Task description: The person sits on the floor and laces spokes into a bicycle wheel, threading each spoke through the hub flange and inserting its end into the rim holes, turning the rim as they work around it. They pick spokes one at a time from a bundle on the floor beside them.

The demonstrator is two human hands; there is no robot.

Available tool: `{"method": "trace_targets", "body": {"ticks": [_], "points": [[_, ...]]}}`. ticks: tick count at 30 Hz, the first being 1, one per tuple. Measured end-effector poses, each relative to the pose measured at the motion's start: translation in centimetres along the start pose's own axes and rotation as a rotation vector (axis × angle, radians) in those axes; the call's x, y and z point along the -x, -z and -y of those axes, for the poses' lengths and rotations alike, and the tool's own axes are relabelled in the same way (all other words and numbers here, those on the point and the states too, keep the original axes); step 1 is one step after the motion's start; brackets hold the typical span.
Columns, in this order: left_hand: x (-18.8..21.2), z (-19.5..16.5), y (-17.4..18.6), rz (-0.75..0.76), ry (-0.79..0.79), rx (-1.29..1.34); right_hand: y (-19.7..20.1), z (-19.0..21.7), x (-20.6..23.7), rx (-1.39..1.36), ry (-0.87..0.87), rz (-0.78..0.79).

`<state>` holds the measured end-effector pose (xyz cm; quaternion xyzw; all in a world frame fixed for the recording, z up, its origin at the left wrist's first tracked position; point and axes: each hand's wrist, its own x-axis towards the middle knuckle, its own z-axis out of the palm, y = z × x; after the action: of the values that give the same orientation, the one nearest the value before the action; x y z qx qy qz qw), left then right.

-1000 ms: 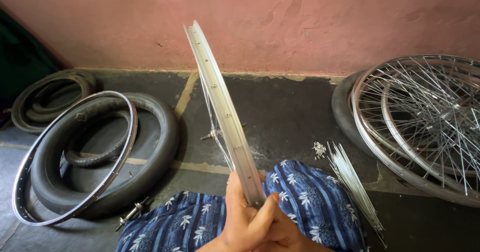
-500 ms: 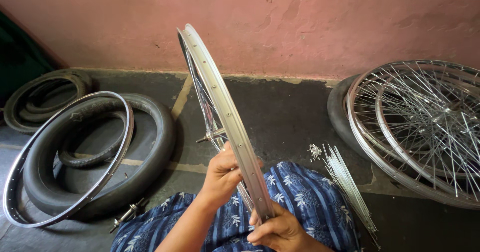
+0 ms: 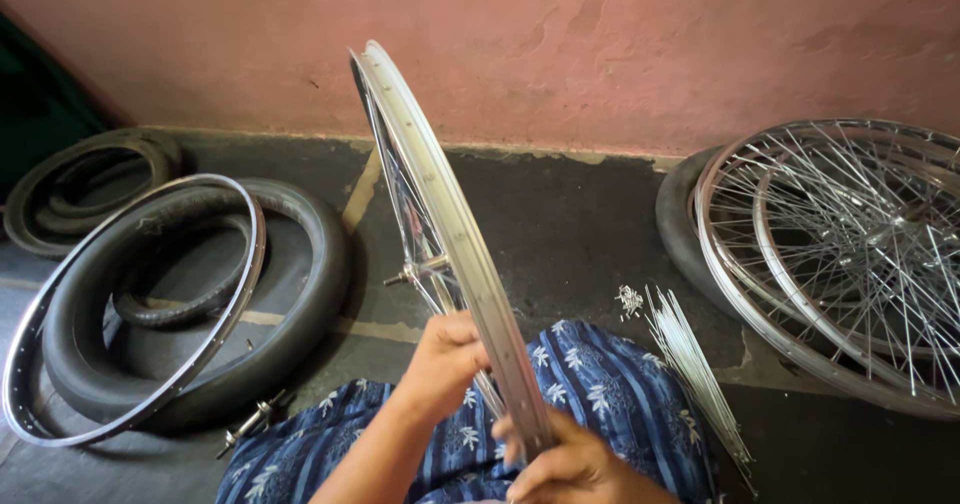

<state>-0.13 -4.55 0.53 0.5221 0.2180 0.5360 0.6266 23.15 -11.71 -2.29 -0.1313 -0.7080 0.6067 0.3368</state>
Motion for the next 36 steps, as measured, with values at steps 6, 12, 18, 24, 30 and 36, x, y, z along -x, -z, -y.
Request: {"method": "trace_targets", "body": {"ticks": [6, 12, 18, 24, 30, 36], "points": [[-0.8, -0.1, -0.1, 0.052, 0.007, 0.083, 2.5, 4.1, -0.6, 0.209, 0.241, -0.541], [-0.6, -0.1, -0.6, 0.052, 0.03, 0.116, 1.1, 6.7, -4.2, 0.688, 0.489, -0.749], [-1.2, 0.3, -1.1, 0.053, -0.034, 0.121, 0.9, 8.6, -7.3, 0.984, 0.593, -0.714], [-1.6, 0.9, -1.7, -0.027, -0.009, 0.058, -0.2, 8.1, -8.0, 1.028, 0.477, -0.854], [-1.8, 1.1, -2.2, 0.006, -0.075, 0.094, 0.7, 7.9, -8.1, 1.276, 0.537, -0.781], [-1.8, 1.4, -2.9, 0.036, -0.073, 0.133, 1.1, 6.9, -7.0, 1.273, 0.481, -0.746]]}}
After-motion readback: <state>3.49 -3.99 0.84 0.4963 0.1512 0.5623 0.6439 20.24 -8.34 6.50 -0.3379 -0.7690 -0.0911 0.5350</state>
